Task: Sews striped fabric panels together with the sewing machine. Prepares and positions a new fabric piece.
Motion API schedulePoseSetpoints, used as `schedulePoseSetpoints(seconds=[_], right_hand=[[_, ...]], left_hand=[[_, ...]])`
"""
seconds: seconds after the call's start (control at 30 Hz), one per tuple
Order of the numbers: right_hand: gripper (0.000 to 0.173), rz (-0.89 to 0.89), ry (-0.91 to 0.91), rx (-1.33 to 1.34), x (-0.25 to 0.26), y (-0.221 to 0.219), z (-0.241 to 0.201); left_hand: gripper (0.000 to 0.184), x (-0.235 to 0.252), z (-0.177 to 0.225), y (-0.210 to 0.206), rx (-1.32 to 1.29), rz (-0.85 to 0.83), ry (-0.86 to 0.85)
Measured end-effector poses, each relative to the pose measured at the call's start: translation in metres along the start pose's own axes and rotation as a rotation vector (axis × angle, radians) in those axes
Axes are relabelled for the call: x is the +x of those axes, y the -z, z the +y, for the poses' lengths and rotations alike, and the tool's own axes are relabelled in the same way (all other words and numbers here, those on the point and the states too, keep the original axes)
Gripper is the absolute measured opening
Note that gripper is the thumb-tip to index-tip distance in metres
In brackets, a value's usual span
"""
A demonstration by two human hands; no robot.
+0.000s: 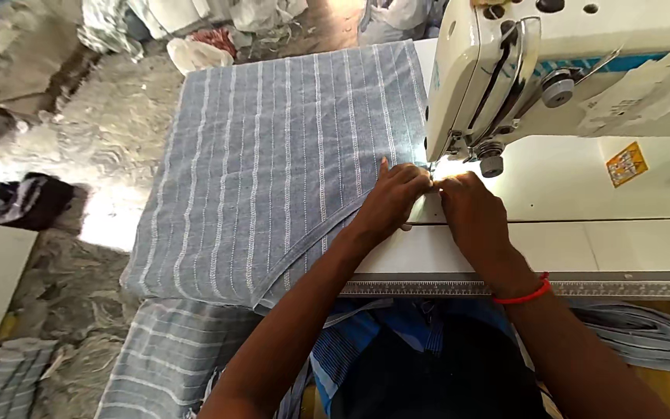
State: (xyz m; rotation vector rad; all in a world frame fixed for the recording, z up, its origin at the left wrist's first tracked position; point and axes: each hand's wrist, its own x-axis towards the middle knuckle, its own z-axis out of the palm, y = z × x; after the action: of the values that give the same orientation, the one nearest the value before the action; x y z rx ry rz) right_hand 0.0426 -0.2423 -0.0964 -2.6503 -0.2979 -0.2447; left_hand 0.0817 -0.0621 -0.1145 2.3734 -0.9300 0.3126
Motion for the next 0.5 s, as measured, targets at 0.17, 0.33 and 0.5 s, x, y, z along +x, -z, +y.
schedulePoseSetpoints(seconds=[0.17,0.33,0.5], right_hand=[[0.027,-0.009,-0.051,0.183,-0.029,0.046,0.033],[0.051,0.377,-0.230,-0.142,-0.093,0.112,0.154],[0.047,0.233,-0.256,-0.254,-0.116,0.103,0.188]], left_hand=[[0.023,0.010,-0.007,-0.002,0.017,0.014,0.037],[0.023,0.012,-0.008,-0.005,0.042,0.044,0.047],[0.029,0.009,0.003,0.005,0.221,0.015,0.173]])
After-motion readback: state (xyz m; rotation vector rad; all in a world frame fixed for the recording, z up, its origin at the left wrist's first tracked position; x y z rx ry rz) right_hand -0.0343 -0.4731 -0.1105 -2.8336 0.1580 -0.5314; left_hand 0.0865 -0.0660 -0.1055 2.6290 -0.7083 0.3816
